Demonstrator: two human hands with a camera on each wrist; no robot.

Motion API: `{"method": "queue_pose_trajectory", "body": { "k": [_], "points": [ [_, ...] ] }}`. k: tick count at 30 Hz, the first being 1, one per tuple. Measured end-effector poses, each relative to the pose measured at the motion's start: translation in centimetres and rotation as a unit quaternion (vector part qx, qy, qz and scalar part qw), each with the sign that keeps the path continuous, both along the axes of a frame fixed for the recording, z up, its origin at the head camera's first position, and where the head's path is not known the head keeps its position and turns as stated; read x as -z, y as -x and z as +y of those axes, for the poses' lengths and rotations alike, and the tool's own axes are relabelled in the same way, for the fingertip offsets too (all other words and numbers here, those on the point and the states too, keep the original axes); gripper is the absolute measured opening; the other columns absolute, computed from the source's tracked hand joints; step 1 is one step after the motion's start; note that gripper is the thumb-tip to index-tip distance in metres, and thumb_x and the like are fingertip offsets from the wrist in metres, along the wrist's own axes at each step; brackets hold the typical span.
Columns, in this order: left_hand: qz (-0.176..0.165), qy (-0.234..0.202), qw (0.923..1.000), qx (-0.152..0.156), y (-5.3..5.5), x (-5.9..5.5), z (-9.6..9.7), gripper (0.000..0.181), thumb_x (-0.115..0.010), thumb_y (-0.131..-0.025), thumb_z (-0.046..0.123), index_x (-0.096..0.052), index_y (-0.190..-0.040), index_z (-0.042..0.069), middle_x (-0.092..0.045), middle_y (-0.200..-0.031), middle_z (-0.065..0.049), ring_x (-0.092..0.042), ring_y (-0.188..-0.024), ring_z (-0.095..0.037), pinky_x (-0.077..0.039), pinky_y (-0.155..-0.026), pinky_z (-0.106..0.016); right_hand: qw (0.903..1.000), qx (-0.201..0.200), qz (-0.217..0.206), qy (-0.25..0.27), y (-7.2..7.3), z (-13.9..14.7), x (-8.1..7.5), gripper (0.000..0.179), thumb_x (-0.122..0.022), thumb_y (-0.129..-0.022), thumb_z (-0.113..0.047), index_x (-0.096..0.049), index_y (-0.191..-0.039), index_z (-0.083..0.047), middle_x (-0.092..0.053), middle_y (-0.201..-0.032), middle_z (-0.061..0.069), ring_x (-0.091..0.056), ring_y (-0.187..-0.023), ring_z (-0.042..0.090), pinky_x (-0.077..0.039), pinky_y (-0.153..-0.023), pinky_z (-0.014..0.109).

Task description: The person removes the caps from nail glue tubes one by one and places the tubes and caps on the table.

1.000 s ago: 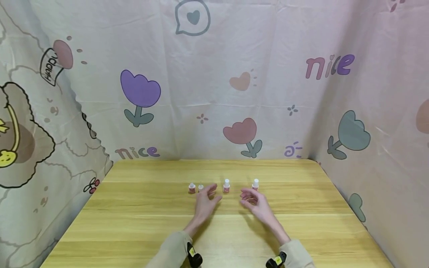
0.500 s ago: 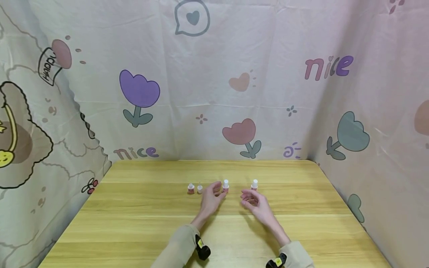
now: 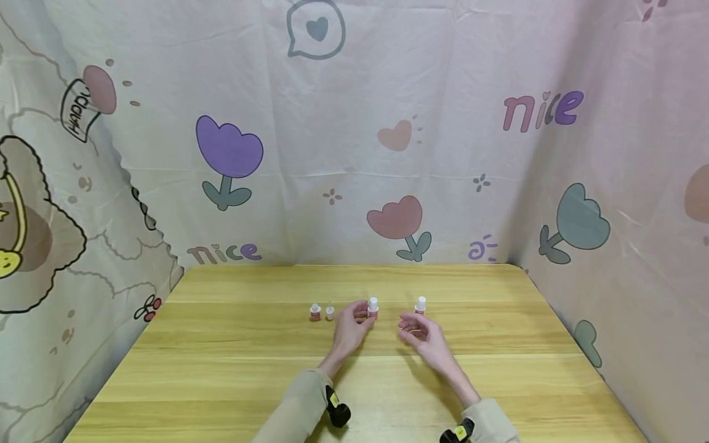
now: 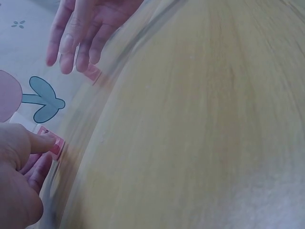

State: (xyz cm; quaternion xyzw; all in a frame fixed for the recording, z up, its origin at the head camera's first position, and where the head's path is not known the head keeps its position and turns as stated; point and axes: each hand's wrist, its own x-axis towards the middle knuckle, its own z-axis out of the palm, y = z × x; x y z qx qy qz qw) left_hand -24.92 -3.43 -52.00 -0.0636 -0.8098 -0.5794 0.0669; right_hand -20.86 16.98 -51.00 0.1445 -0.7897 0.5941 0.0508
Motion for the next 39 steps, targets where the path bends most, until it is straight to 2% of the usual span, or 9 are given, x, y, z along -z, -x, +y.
{"method": "queue_pose_trajectory", "body": {
  "k": [6,12,19,25,33,39],
  "points": [
    [0.004,0.01,0.9999,-0.008,0.0,-0.3,0.1,0.041,-0.077,-0.085,0.002,-0.065,-0.124,-0.003,-0.073,-0.114,-0.019,-0.071,-0.098,-0.028,-0.059,-0.086,-0.034,1.0,0.001,-0.002,0.002,0.0,0.1,0.1,0.041,-0.071,-0.088,0.001,-0.059,-0.125,0.012,-0.068,-0.11,0.026,-0.067,-0.096,0.014,-0.055,-0.089,0.019],
    [0.009,0.021,0.9997,-0.011,0.2,-0.1,0.2,0.036,-0.078,-0.085,0.005,-0.068,-0.119,-0.001,-0.075,-0.108,-0.016,-0.071,-0.093,-0.022,-0.058,-0.08,-0.027,1.0,-0.001,0.003,0.007,0.0,0.1,0.2,0.039,-0.071,-0.088,0.001,-0.059,-0.124,0.013,-0.068,-0.11,0.027,-0.067,-0.096,0.015,-0.056,-0.088,0.02],
    [0.025,0.039,0.9989,-0.009,0.5,0.2,0.2,0.024,-0.078,-0.086,0.007,-0.074,-0.109,0.003,-0.076,-0.093,-0.009,-0.065,-0.08,-0.011,-0.052,-0.07,-0.017,0.9999,-0.004,0.002,0.013,0.0,0.1,0.3,0.036,-0.068,-0.09,0.005,-0.059,-0.123,0.014,-0.067,-0.109,0.03,-0.063,-0.092,0.0,-0.055,-0.087,0.018],
    [0.031,0.047,0.9984,0.002,0.5,0.2,0.1,0.019,-0.077,-0.087,0.007,-0.076,-0.106,0.005,-0.076,-0.089,-0.006,-0.062,-0.075,-0.007,-0.05,-0.066,-0.017,0.9998,-0.008,-0.001,0.019,0.0,0.0,0.4,0.036,-0.069,-0.089,0.004,-0.059,-0.123,0.015,-0.067,-0.109,0.031,-0.063,-0.091,-0.001,-0.055,-0.086,0.018],
    [0.046,0.044,0.9978,0.02,0.4,0.5,-0.5,0.017,-0.077,-0.088,0.008,-0.077,-0.105,0.004,-0.076,-0.087,-0.009,-0.062,-0.075,-0.008,-0.049,-0.066,-0.016,0.9998,-0.008,-0.004,0.018,0.0,-0.1,0.4,0.036,-0.069,-0.09,0.002,-0.059,-0.123,0.014,-0.067,-0.11,0.031,-0.063,-0.092,0.0,-0.055,-0.086,0.017],
    [0.043,0.039,0.9971,0.05,0.3,0.9,-1.6,0.013,-0.077,-0.088,0.009,-0.078,-0.1,0.007,-0.076,-0.085,-0.009,-0.059,-0.071,-0.004,-0.048,-0.065,-0.016,0.9999,-0.01,-0.005,0.012,0.0,-0.2,0.3,0.035,-0.068,-0.09,0.004,-0.059,-0.122,0.015,-0.067,-0.109,0.032,-0.062,-0.092,-0.001,-0.055,-0.086,0.017]
  ]
}}
